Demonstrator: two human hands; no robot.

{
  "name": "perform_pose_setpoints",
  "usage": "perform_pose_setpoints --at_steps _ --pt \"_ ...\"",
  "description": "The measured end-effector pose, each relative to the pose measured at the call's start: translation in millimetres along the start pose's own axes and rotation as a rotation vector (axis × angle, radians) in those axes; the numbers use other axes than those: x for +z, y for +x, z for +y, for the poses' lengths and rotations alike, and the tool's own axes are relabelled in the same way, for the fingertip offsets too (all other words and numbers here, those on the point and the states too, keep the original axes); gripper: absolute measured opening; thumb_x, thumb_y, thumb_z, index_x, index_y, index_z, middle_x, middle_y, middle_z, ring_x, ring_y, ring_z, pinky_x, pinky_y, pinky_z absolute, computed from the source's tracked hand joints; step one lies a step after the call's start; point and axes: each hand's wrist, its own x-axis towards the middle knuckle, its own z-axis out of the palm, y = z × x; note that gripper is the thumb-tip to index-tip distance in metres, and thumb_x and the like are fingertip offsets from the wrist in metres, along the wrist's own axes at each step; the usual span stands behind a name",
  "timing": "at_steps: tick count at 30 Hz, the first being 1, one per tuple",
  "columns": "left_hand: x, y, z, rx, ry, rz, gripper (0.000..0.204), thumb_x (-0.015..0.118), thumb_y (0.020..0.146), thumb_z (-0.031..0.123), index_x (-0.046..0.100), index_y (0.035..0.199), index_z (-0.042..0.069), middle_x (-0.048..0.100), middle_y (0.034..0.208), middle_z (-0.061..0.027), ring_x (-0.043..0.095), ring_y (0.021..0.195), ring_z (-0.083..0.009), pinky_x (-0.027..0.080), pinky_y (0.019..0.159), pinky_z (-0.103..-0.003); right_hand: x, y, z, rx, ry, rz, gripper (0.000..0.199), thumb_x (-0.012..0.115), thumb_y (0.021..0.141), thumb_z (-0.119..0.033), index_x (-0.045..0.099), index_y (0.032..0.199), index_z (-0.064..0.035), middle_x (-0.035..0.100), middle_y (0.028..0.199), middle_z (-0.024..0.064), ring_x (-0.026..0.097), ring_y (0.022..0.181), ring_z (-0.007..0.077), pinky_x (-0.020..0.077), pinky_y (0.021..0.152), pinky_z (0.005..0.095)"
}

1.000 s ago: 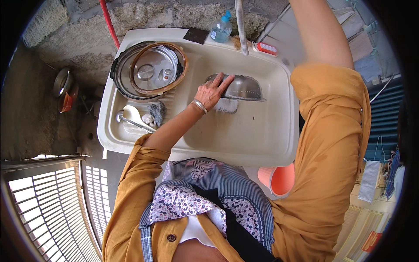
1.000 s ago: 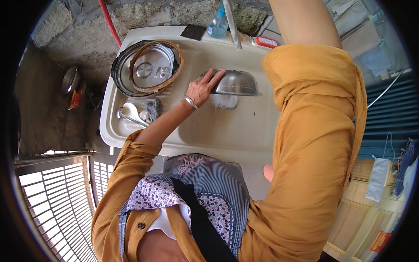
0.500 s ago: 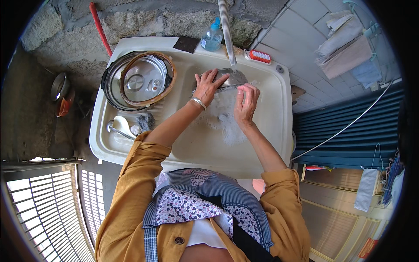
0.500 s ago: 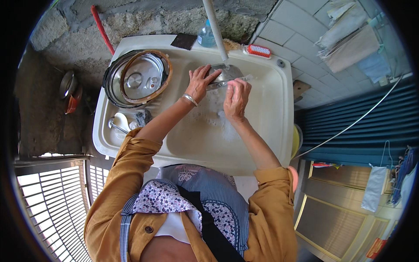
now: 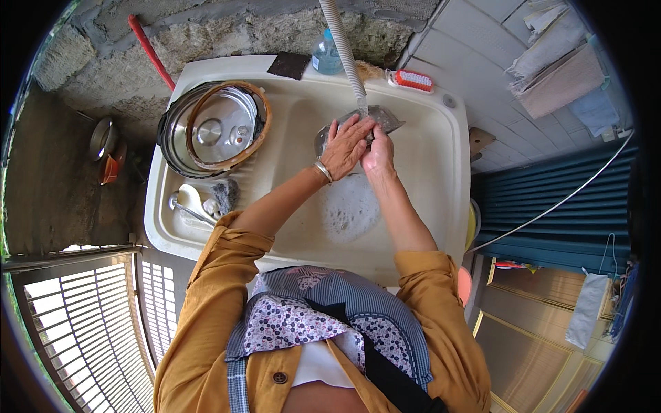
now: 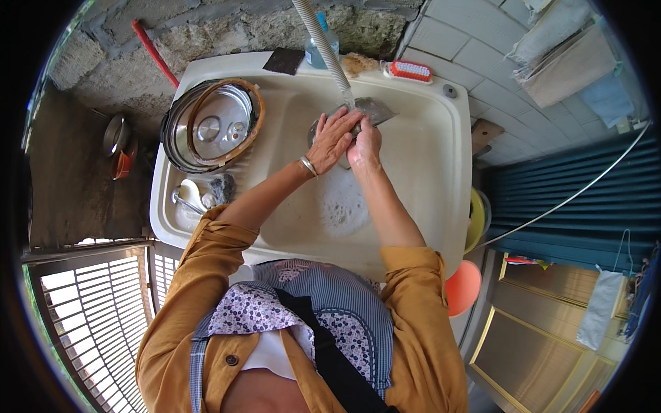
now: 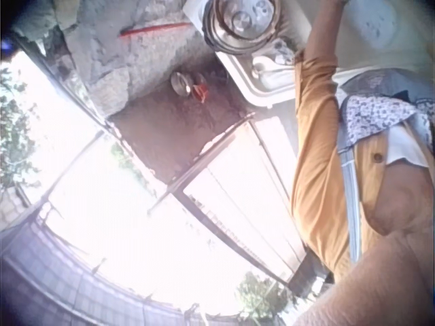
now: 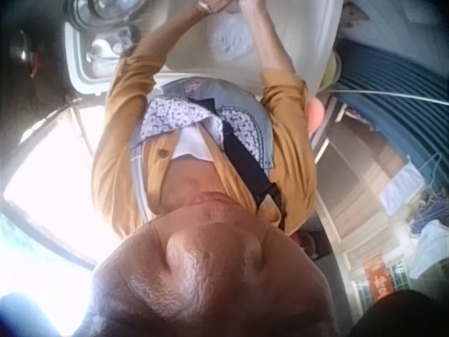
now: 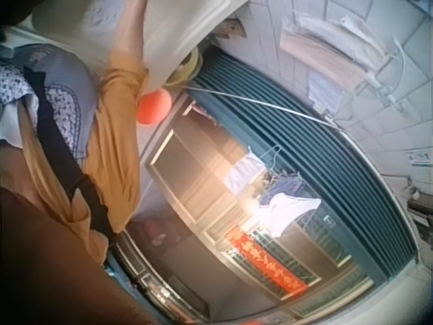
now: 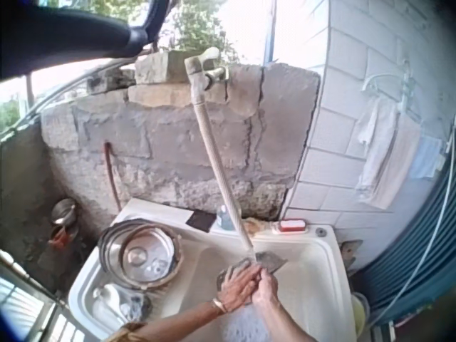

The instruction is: The person scrubs a pressure cooker lid and a rubber gasket with a steel wool pad in a sink. They then rinse a metal bowl under running water and place it in the sink.

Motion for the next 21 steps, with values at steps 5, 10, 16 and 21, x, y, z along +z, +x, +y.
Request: perform_pose_setpoints --at_steps 5,10,16,21 --pt "23 20 -54 -0.429 -0.089 0.235 0.053 0.031 0.091 0.047 0.040 0.131 0.013 0.034 0.139 -0.0119 0.030 0.127 -0.0330 0.020 0.104 -0.046 7 4 8 -0.088 0.141 0.043 0.040 0.035 0.096 -0.027 0.040 0.120 0.0051 0.049 0.117 0.0158 0.050 0.107 0.0260 0.0413 0.094 0.0393" --pt "40 12 -87 -0.779 -0.415 0.290 0.064 0.028 0.090 0.053 0.041 0.128 0.002 0.044 0.127 -0.0235 0.041 0.116 -0.0414 0.031 0.099 -0.039 9 -18 -19 -0.134 0.111 0.126 0.046 0.035 0.096 -0.034 0.037 0.126 0.0015 0.047 0.124 0.0121 0.047 0.112 0.0234 0.0375 0.097 0.0393" --pt "37 -4 -114 -1.158 -0.475 0.132 0.059 0.030 0.092 0.046 0.047 0.120 -0.003 0.052 0.114 -0.0256 0.046 0.108 -0.0431 0.038 0.091 -0.042 -57 -24 -43 -0.096 0.065 0.279 0.053 0.035 0.094 -0.041 0.036 0.129 -0.0024 0.043 0.129 0.0089 0.043 0.116 0.0231 0.0337 0.100 0.0380" --pt "59 -16 -123 -1.325 -1.246 0.481 0.046 0.035 0.094 0.036 0.051 0.114 -0.003 0.059 0.101 -0.0089 0.054 0.092 -0.0255 0.042 0.085 -0.033 -124 -13 -34 -0.278 -0.450 0.377 0.047 0.033 0.096 -0.033 0.036 0.130 -0.0019 0.037 0.134 0.0146 0.038 0.122 0.0261 0.0296 0.103 0.0398"
